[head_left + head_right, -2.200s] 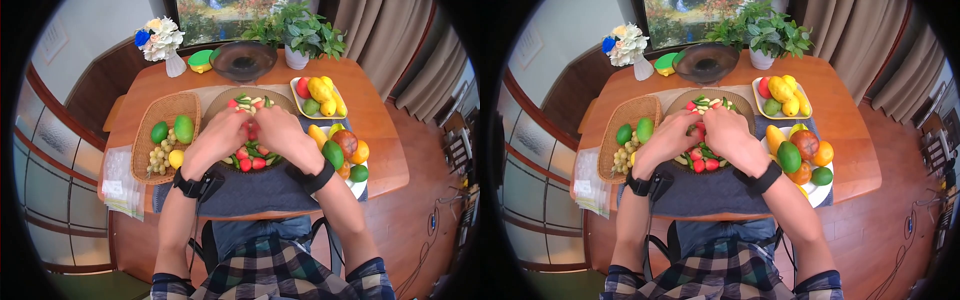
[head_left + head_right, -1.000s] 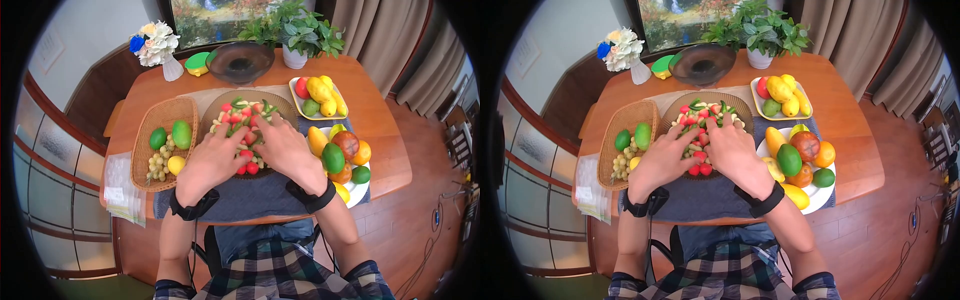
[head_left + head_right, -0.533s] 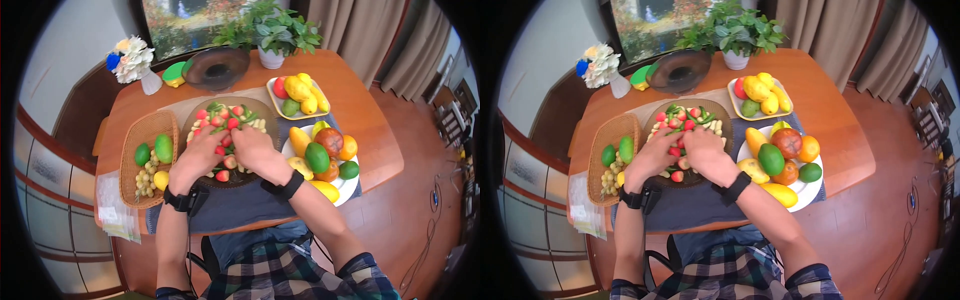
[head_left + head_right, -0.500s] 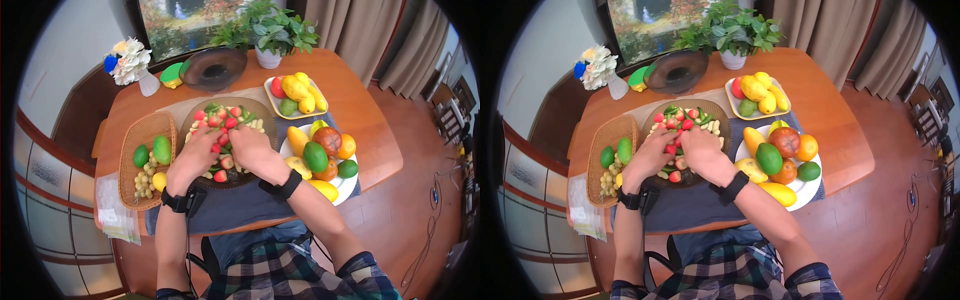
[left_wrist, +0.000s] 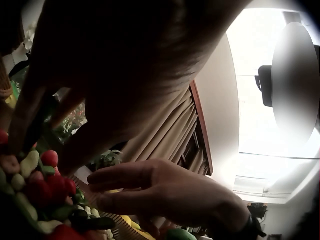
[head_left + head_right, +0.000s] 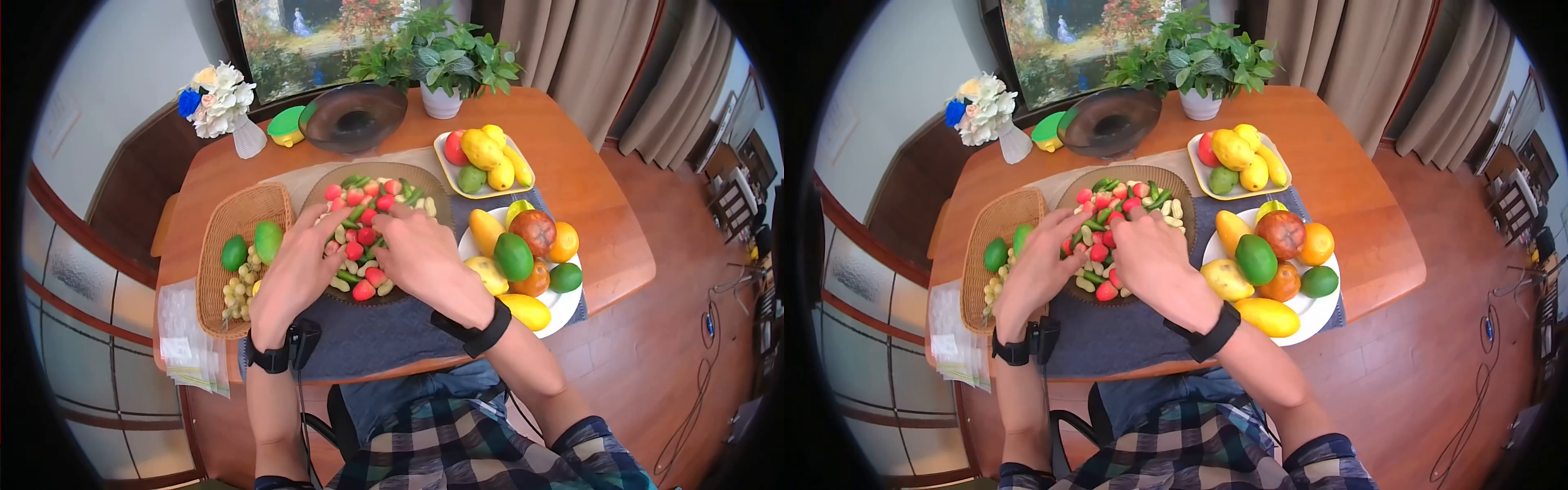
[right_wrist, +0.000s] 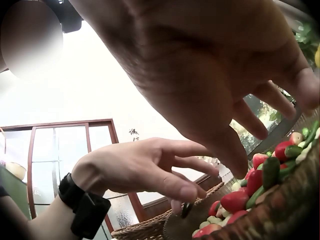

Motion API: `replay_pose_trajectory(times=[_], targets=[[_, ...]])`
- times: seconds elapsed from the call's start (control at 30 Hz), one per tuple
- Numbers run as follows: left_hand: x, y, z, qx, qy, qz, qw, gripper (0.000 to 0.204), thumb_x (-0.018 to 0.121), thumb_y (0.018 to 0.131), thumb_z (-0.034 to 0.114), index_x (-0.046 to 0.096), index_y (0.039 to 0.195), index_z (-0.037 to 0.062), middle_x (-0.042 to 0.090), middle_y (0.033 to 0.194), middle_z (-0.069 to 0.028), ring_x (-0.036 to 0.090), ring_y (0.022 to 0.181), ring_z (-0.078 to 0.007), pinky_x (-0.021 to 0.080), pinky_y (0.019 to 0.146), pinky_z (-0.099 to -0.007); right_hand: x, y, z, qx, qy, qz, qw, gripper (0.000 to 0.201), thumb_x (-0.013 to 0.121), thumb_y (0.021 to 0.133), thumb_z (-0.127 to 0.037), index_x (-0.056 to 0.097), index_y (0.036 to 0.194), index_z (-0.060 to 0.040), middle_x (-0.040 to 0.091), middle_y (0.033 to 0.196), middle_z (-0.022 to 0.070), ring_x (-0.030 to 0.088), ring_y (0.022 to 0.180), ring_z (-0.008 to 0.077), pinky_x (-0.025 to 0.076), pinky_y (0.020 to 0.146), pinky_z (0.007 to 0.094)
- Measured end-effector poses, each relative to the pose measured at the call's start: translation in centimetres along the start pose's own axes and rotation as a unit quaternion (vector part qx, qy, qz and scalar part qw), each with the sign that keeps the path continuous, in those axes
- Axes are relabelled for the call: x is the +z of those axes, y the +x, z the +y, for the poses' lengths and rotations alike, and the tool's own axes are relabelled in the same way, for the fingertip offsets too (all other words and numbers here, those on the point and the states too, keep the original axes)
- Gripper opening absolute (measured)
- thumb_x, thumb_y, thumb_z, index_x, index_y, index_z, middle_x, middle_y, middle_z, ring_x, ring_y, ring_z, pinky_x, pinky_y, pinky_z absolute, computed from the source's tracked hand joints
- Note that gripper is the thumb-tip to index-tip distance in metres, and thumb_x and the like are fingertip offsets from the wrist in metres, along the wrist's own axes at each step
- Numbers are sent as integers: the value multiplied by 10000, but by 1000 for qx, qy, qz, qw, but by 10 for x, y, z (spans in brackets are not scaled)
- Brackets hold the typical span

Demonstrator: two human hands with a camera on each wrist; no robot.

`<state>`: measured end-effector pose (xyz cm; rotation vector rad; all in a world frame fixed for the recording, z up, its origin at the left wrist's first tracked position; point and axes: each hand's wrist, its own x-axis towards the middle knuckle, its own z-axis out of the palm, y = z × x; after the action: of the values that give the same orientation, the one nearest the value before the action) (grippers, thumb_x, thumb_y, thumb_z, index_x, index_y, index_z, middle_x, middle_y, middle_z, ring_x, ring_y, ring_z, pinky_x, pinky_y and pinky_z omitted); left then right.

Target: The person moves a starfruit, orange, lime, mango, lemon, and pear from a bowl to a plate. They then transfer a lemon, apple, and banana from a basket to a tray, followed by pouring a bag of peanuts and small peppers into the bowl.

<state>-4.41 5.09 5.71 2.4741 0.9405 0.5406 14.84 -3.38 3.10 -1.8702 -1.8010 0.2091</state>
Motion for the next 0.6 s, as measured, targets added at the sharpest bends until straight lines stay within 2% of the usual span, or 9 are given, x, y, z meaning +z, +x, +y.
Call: replay_pose_trajectory(times=[0.03, 0.1, 0.2, 0.37, 0.4, 0.43, 0.5, 0.53, 0.6], targets=[[-2, -4, 5, -21, -1, -23, 1000, 684, 791, 874, 40, 596, 1529, 72, 548, 1571, -218, 633, 1310, -416, 520, 1117, -454, -1, -3, -1, -1, -1, -2, 1000, 327, 749, 890, -138, 722, 1182, 7, 702, 1208, 246, 713, 1065, 462, 601, 871, 555], [-1, -6, 5, -39, 35, -61, 997, 742, 818, 857, 86, 571, 1557, 92, 543, 1568, -222, 627, 1314, -424, 518, 1117, -466, 0, -7, -4, 74, -89, -4, 993, 506, 794, 919, -255, 658, 1356, -38, 639, 1317, 258, 696, 1146, 470, 607, 922, 544], [9, -4, -1, -53, 92, -114, 988, 853, 863, 818, 151, 525, 1601, 120, 547, 1539, -230, 621, 1316, -435, 516, 1115, -486, 14, -3, 2, 102, -109, -27, 988, 576, 803, 929, -300, 611, 1414, -54, 614, 1330, 275, 682, 1184, 485, 601, 959, 552], [27, 16, -8, -47, 84, -183, 978, 972, 904, 743, 146, 497, 1626, 130, 569, 1465, -237, 589, 1345, -432, 513, 1115, -482, 28, 8, 12, 90, -86, -112, 986, 494, 801, 933, -296, 655, 1325, -32, 653, 1265, 254, 690, 1176, 467, 596, 967, 546], [32, 18, -14, -40, 62, -165, 984, 846, 870, 773, 99, 571, 1565, 106, 588, 1438, -225, 572, 1362, -415, 516, 1102, -466, 32, 11, 15, 70, -83, -126, 986, 464, 802, 931, -287, 669, 1293, -29, 665, 1246, 251, 692, 1175, 460, 596, 966, 545], [41, 22, -25, -42, 62, -162, 984, 846, 870, 773, 99, 571, 1565, 106, 588, 1438, -225, 572, 1362, -415, 516, 1102, -466, 37, 13, 19, 67, -84, -126, 986, 464, 802, 931, -287, 669, 1293, -29, 665, 1246, 251, 692, 1175, 460, 596, 966, 545], [50, 32, -39, 10, 43, -109, 993, 631, 819, 812, 40, 681, 1428, 60, 662, 1321, -228, 630, 1277, -416, 535, 1050, -473, 43, 15, 21, 47, -74, -90, 992, 395, 813, 909, -249, 703, 1210, -18, 687, 1201, 252, 694, 1166, 452, 595, 956, 540], [49, 34, -40, 8, 42, -109, 993, 631, 819, 812, 40, 681, 1428, 60, 662, 1321, -228, 630, 1277, -416, 535, 1050, -473, 43, 16, 21, 46, -74, -91, 992, 395, 813, 909, -249, 703, 1210, -18, 687, 1201, 252, 694, 1166, 452, 595, 956, 540], [45, 36, -36, -13, 33, -76, 996, 471, 777, 838, 6, 738, 1307, 23, 717, 1180, -239, 688, 1163, -426, 553, 992, -486, 40, 17, 21, 45, -46, -73, 995, 326, 784, 884, -142, 716, 1170, -3, 688, 1196, 279, 703, 1131, 461, 584, 957, 561]])
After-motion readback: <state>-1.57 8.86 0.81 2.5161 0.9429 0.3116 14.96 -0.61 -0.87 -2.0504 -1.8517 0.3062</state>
